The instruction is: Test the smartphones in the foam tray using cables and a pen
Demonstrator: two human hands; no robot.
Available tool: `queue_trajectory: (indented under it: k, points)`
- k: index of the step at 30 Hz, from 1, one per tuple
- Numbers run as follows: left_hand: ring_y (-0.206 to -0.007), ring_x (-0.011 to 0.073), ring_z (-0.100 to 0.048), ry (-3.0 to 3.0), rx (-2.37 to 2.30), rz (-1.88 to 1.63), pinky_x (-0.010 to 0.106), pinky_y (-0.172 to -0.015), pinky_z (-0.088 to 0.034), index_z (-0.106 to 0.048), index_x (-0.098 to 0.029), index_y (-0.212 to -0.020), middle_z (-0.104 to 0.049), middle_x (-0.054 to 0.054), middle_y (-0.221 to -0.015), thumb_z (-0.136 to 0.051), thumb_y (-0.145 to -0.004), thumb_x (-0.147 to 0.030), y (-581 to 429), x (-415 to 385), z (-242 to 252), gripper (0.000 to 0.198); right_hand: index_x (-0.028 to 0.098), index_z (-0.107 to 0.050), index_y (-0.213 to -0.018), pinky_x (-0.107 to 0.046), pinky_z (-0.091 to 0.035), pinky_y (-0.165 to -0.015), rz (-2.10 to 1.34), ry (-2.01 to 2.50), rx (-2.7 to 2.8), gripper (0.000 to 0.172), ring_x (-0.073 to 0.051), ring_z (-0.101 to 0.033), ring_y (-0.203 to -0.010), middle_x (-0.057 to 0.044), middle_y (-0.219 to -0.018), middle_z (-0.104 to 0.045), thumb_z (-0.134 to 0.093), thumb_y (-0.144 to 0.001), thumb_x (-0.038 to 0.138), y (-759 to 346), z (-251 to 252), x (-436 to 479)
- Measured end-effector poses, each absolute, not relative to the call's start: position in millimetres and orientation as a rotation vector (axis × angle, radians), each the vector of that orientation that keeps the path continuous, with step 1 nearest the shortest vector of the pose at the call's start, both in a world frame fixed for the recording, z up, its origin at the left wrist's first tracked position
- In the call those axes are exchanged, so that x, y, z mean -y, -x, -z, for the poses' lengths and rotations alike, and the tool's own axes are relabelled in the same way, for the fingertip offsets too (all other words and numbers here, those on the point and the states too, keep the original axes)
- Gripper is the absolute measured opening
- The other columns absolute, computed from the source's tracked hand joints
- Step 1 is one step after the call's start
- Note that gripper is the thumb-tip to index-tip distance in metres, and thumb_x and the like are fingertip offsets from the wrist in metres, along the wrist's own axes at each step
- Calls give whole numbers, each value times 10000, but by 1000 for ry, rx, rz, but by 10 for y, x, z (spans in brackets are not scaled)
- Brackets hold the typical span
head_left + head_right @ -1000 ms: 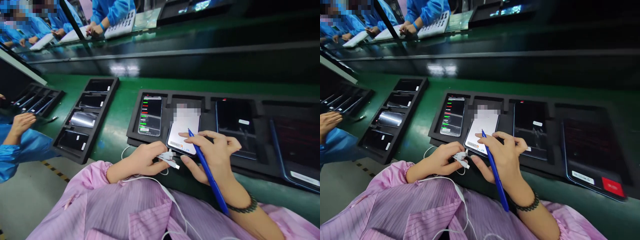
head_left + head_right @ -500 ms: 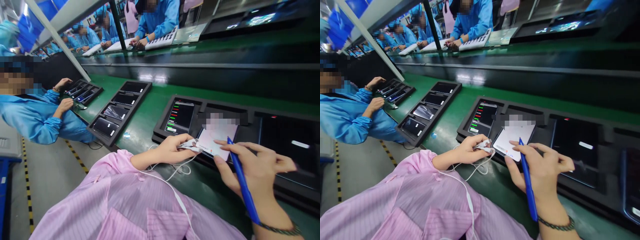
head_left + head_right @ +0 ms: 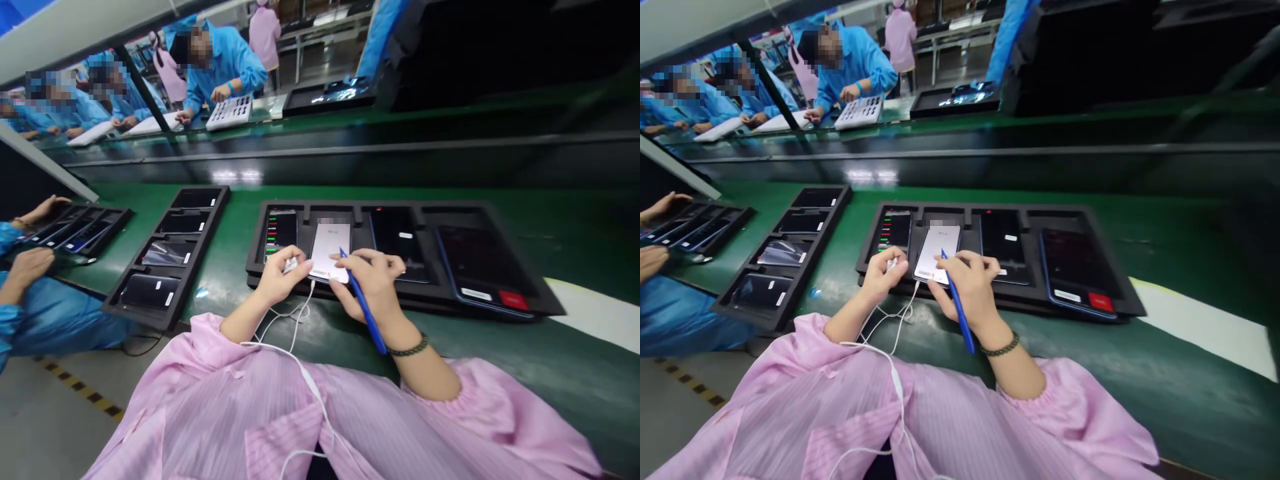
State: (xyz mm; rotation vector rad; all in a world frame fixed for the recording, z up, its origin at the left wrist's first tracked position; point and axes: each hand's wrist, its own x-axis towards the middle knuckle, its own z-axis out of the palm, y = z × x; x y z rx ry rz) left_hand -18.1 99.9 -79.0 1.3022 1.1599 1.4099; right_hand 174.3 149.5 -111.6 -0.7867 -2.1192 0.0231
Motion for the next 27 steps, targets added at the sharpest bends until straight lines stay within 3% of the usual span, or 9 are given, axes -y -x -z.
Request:
queue_trajectory:
  k: [4, 10, 19, 24, 27]
  points:
    - [-383, 30, -109, -1129, -945, -1463, 176, -357, -102, -390, -216, -686, -206, -123, -494, -602, -825, -722, 195, -973, 902, 567, 226, -568, -1006, -437, -292, -875, 15, 756, 2096, 132, -257, -601, -996, -37, -1063, -758, -525, -904, 298, -1742, 1072, -1464]
    - [-365, 35, -121, -1157, -897, -1493, 179, -349, -74, -386, -214, -643, -200, -109, -468, -532, -848, -757, 127, -915, 969, 598, 241, -593, -1010, -455, -288, -892, -24, 831, 2074, 162, -273, -596, -1021, -41, -1085, -757, -489, -903, 303, -1762, 1132, -1474]
    - [-386, 39, -166, -1091, -1007, -1516, 190, -382, -137, -416, -200, -605, -267, -89, -469, -581, -829, -653, 112, -916, 971, 532, 237, -609, -999, -462, -284, -901, -2, 829, 2109, 179, -278, -579, -1043, -52, -1085, -752, -473, -919, 323, -1749, 1182, -1506]
    - [-401, 46, -188, -1091, -1052, -1527, 191, -387, -156, -455, -194, -627, -313, -83, -483, -593, -820, -521, 112, -912, 934, 404, 261, -667, -1086, -495, -229, -952, -90, 716, 2399, 279, -337, -519, -1220, -48, -1182, -736, -555, -876, 408, -1637, 1066, -1463]
    - [-409, 52, -185, -1109, -1081, -1539, 198, -397, -157, -469, -197, -644, -310, -85, -494, -571, -822, -494, 124, -890, 937, 361, 258, -691, -1073, -498, -207, -980, -156, 724, 2411, 269, -320, -551, -1209, -32, -1064, -759, -538, -909, 406, -1649, 1028, -1464]
